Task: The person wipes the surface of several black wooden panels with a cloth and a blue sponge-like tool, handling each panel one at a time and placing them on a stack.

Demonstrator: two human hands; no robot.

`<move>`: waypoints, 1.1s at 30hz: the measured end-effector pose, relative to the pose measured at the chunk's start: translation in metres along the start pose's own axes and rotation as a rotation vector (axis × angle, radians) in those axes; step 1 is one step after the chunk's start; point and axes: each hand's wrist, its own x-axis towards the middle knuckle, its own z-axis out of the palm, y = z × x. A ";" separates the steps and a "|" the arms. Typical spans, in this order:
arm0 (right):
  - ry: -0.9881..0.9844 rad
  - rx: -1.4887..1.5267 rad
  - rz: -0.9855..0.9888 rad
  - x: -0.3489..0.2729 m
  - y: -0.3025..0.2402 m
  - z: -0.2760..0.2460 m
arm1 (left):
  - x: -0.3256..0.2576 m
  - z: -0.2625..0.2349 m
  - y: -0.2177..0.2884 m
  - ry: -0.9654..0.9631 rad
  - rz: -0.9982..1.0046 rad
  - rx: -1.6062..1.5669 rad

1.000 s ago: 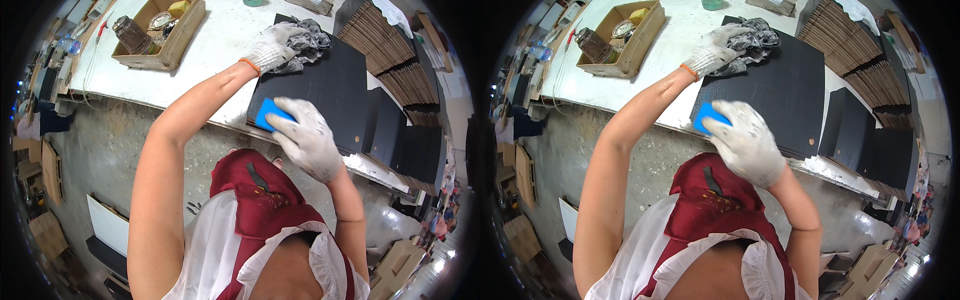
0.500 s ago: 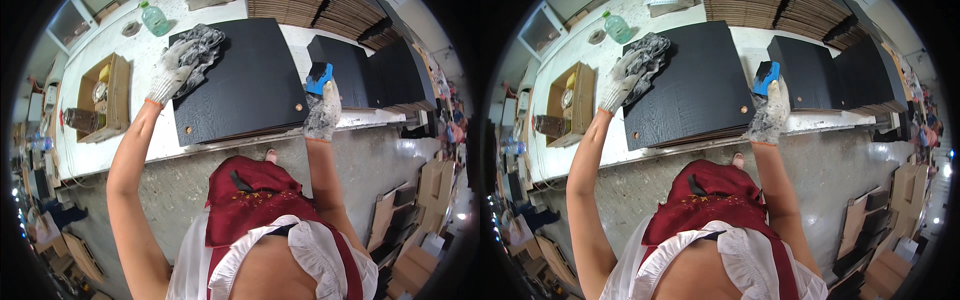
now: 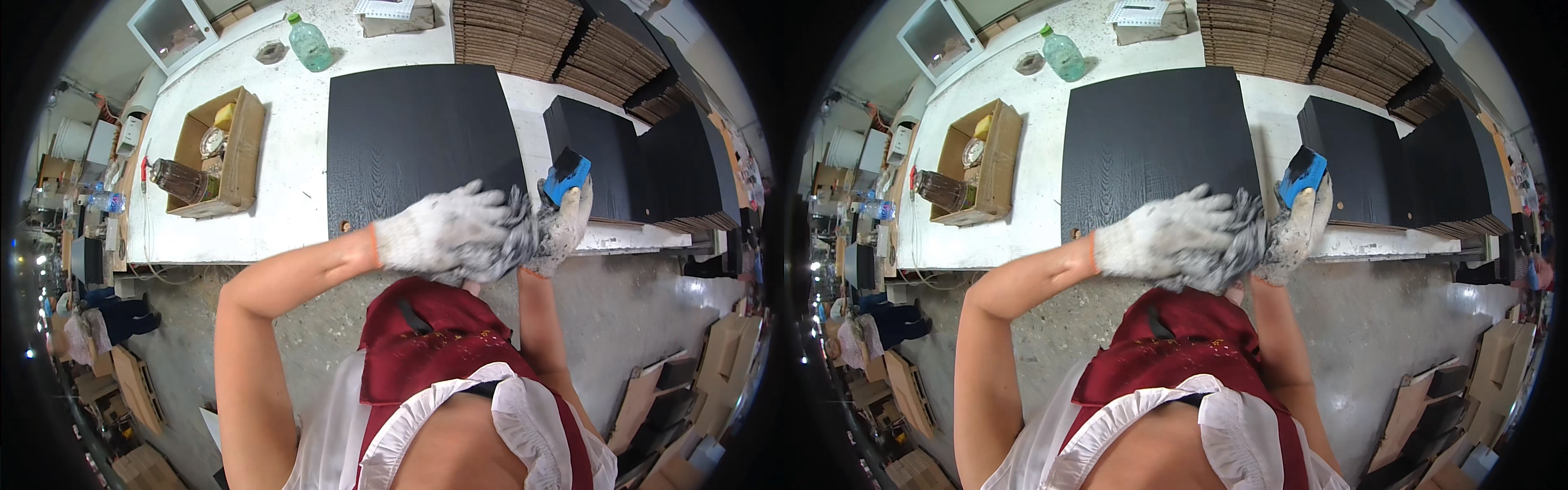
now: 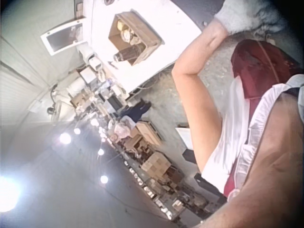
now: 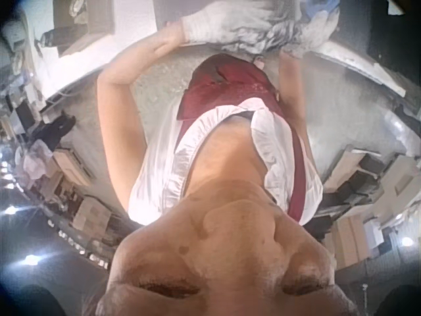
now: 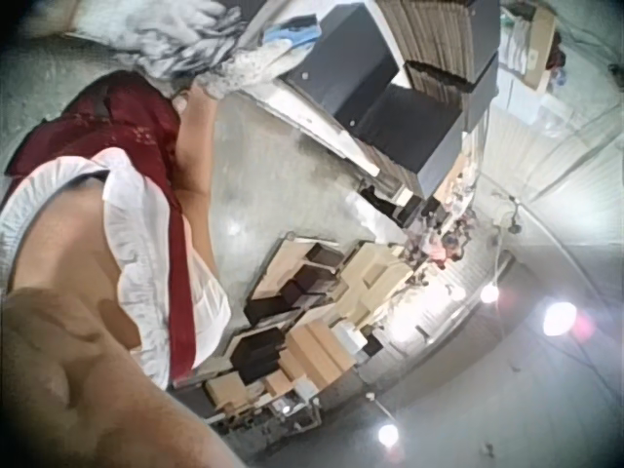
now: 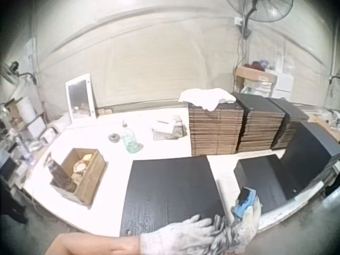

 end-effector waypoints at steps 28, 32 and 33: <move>-0.555 -1.089 -0.501 -0.001 0.001 0.048 | -0.073 -0.079 -0.157 1.131 -0.554 -0.869; -0.543 -1.045 -0.527 -0.005 0.003 0.050 | -0.103 -0.048 -0.154 1.090 -0.645 -0.628; -0.542 -1.050 -0.520 -0.004 0.002 0.050 | -0.101 -0.043 -0.142 1.079 -0.667 -0.628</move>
